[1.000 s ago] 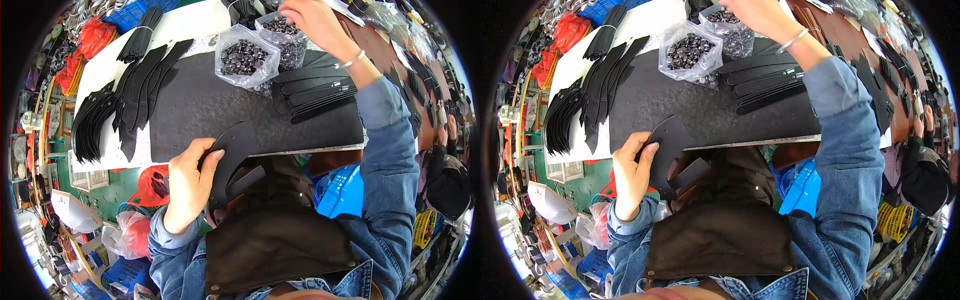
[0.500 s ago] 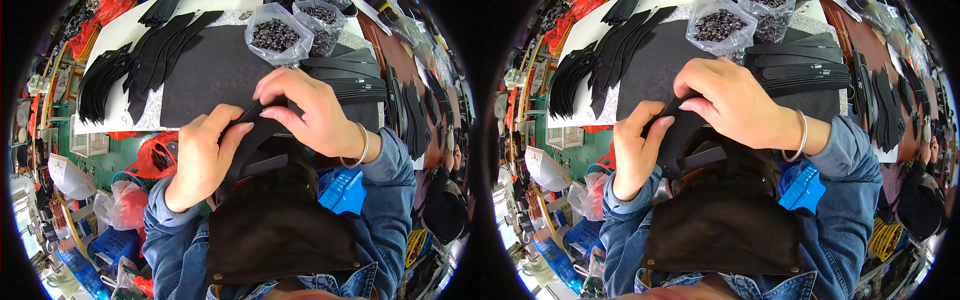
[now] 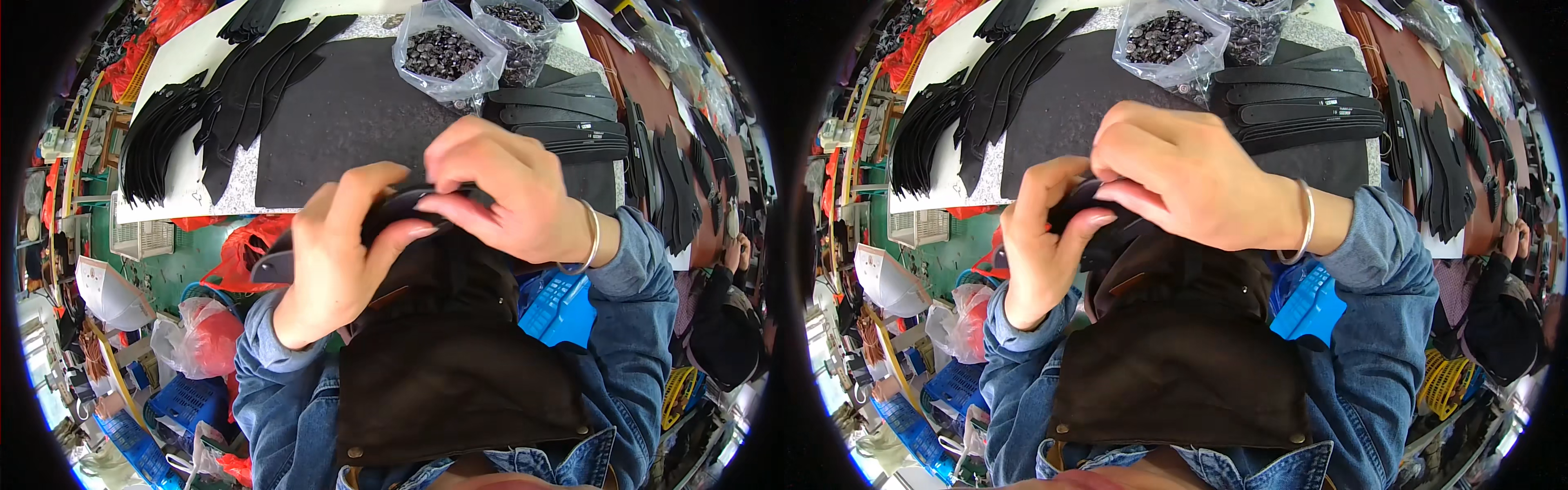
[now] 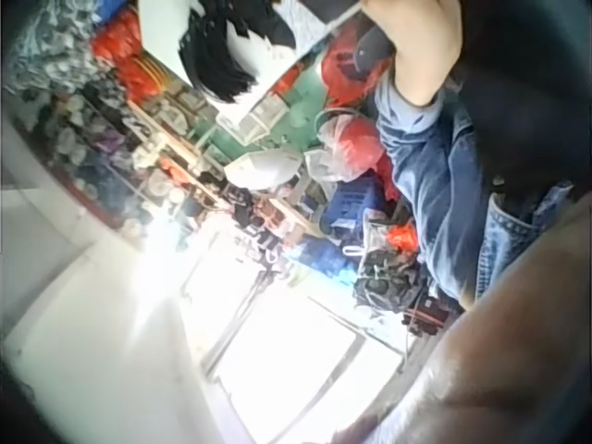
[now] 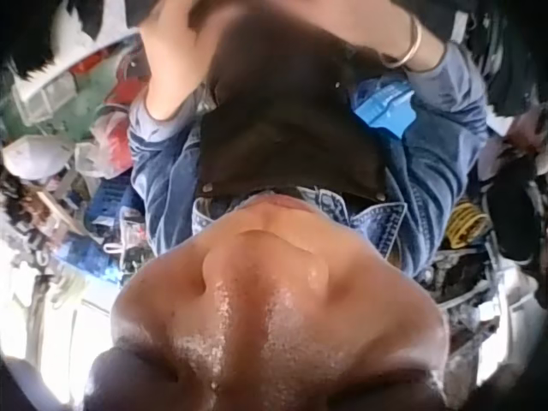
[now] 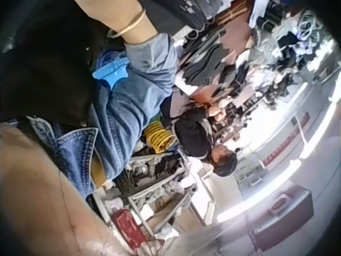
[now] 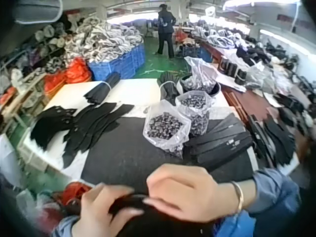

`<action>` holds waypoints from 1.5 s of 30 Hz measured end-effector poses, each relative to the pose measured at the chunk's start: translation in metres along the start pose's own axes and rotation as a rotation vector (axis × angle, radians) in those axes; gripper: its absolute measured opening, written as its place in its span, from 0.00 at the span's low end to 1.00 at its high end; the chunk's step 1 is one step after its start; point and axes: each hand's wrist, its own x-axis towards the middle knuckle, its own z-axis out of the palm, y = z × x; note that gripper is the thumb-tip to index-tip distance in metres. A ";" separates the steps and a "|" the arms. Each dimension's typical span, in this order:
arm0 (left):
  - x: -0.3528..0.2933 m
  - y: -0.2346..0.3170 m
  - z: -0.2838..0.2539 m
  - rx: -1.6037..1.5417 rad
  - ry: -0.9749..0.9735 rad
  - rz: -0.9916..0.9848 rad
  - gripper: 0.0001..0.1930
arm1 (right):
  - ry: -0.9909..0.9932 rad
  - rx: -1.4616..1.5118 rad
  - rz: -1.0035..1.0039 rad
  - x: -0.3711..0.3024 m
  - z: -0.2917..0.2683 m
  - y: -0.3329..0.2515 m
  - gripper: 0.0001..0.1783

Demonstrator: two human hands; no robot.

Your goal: Manually attaching small fasteners to fabric components at an assembly station.

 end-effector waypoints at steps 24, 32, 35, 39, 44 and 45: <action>-0.012 -0.010 -0.007 0.102 -0.045 0.064 0.08 | -0.105 0.113 0.528 0.011 -0.045 0.021 0.10; -0.010 -0.018 -0.002 0.219 -0.115 -0.025 0.06 | -0.486 -1.156 0.049 0.046 -0.023 0.116 0.06; -0.011 -0.022 -0.004 0.179 -0.139 -0.051 0.07 | -0.633 -1.114 0.070 0.053 -0.010 0.128 0.05; -0.013 -0.025 -0.003 0.144 -0.124 -0.049 0.07 | -0.515 -1.031 0.035 0.055 -0.012 0.133 0.07; -0.011 -0.026 0.000 0.105 -0.107 -0.005 0.07 | -0.270 -0.925 0.067 0.051 -0.022 0.123 0.07; -0.013 -0.026 -0.001 0.081 -0.076 0.003 0.08 | -0.242 -0.793 0.062 0.050 -0.022 0.120 0.08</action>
